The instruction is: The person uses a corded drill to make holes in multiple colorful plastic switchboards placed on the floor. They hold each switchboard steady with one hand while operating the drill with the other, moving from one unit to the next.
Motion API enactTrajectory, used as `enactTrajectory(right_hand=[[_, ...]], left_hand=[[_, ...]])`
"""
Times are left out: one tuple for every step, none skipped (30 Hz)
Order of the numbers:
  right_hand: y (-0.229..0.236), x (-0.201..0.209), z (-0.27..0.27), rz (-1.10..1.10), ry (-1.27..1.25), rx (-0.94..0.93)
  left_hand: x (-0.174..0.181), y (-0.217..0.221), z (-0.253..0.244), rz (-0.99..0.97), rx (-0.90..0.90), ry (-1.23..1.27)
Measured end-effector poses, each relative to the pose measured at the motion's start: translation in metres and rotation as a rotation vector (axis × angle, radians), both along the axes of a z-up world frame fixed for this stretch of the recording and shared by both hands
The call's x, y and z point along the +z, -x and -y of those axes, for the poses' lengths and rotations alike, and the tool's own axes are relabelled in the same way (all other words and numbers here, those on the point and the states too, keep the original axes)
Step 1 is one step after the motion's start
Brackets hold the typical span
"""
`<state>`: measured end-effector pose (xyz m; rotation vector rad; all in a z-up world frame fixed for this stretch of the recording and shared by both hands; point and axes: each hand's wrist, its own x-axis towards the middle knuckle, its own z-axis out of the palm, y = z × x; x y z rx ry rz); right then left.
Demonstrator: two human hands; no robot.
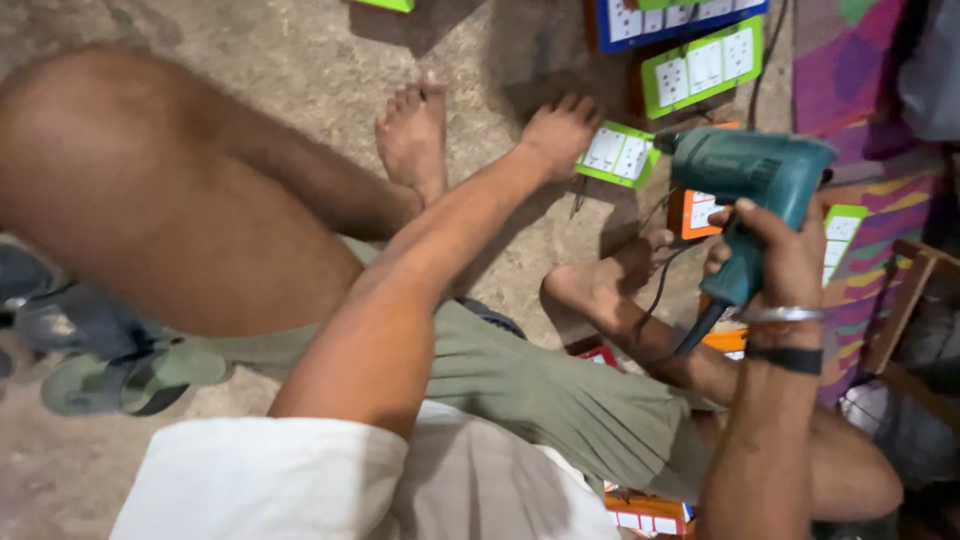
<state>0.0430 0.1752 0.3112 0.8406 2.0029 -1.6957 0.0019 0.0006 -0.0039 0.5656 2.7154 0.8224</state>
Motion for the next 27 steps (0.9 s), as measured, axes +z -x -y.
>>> enactTrajectory(right_hand=[[-0.003, 0.002, 0.001, -0.018, 0.003, -0.014], [-0.004, 0.004, 0.000, -0.058, 0.008, -0.006], [-0.010, 0.006, 0.001, -0.075, 0.014, 0.001], [-0.015, 0.008, 0.002, -0.093, 0.020, 0.008], [-0.018, 0.010, 0.003, -0.094, 0.010, 0.019], [-0.020, 0.012, 0.004, -0.094, 0.000, 0.030], [-0.019, 0.011, 0.007, -0.103, -0.002, 0.042], [-0.017, 0.009, 0.011, -0.106, 0.014, 0.047], [-0.017, 0.008, 0.015, -0.097, 0.025, 0.052], [-0.017, 0.007, 0.019, -0.087, 0.037, 0.056], [-0.016, 0.004, 0.023, -0.097, 0.050, 0.073], [-0.013, 0.002, 0.027, -0.106, 0.062, 0.089], [-0.010, 0.000, 0.031, -0.121, 0.072, 0.104], [-0.006, -0.002, 0.034, -0.127, 0.090, 0.107], [-0.003, -0.003, 0.035, -0.125, 0.105, 0.110], [-0.001, -0.004, 0.037, -0.123, 0.121, 0.113], [0.001, -0.004, 0.038, -0.112, 0.103, 0.110], [0.002, -0.005, 0.039, -0.100, 0.086, 0.107], [0.006, -0.006, 0.040, -0.101, 0.070, 0.104], [0.009, -0.007, 0.041, -0.104, 0.069, 0.119], [0.010, -0.007, 0.042, -0.106, 0.065, 0.134], [0.011, -0.007, 0.041, -0.107, 0.060, 0.149], [0.011, -0.008, 0.041, -0.103, 0.063, 0.144], [0.011, -0.008, 0.041, -0.099, 0.066, 0.139], [0.010, -0.009, 0.041, -0.093, 0.069, 0.134], [0.009, -0.009, 0.040, -0.100, 0.067, 0.137], [0.008, -0.010, 0.040, -0.108, 0.066, 0.138]], left_hand=[[0.002, 0.005, 0.001, 0.023, 0.019, -0.020], [0.005, 0.012, 0.000, 0.029, -0.008, 0.005], [0.007, 0.007, 0.000, 0.057, -0.037, 0.031], [0.008, 0.003, -0.002, 0.085, -0.066, 0.058], [0.009, 0.003, -0.005, 0.025, -0.037, -0.001], [0.010, 0.003, -0.008, -0.034, -0.008, -0.059], [0.009, 0.007, -0.007, -0.102, 0.021, -0.109], [0.006, 0.012, -0.004, -0.104, 0.015, -0.123], [0.004, 0.010, -0.004, -0.093, 0.009, -0.141], [0.001, 0.007, -0.002, -0.083, 0.003, -0.159], [-0.002, 0.006, 0.003, -0.054, 0.019, -0.177], [-0.004, 0.006, 0.007, -0.026, 0.034, -0.194], [-0.006, 0.007, 0.009, -0.003, 0.048, -0.214], [-0.008, 0.009, 0.012, 0.002, 0.058, -0.218], [-0.009, 0.006, 0.013, 0.015, 0.069, -0.224], [-0.009, 0.003, 0.013, 0.027, 0.080, -0.230], [-0.008, -0.001, 0.013, 0.024, 0.078, -0.234], [-0.007, -0.005, 0.014, 0.021, 0.076, -0.237], [-0.005, -0.001, 0.014, 0.007, 0.073, -0.240], [-0.004, 0.002, 0.016, 0.011, 0.074, -0.226], [-0.002, 0.004, 0.015, 0.018, 0.076, -0.215], [0.000, 0.005, 0.014, 0.025, 0.077, -0.205], [0.001, 0.005, 0.015, 0.009, 0.081, -0.211], [0.001, 0.006, 0.015, -0.007, 0.085, -0.217], [0.001, 0.004, 0.015, -0.021, 0.090, -0.223], [0.002, 0.002, 0.016, 0.003, 0.088, -0.215], [0.002, 0.002, 0.015, 0.026, 0.083, -0.207]])
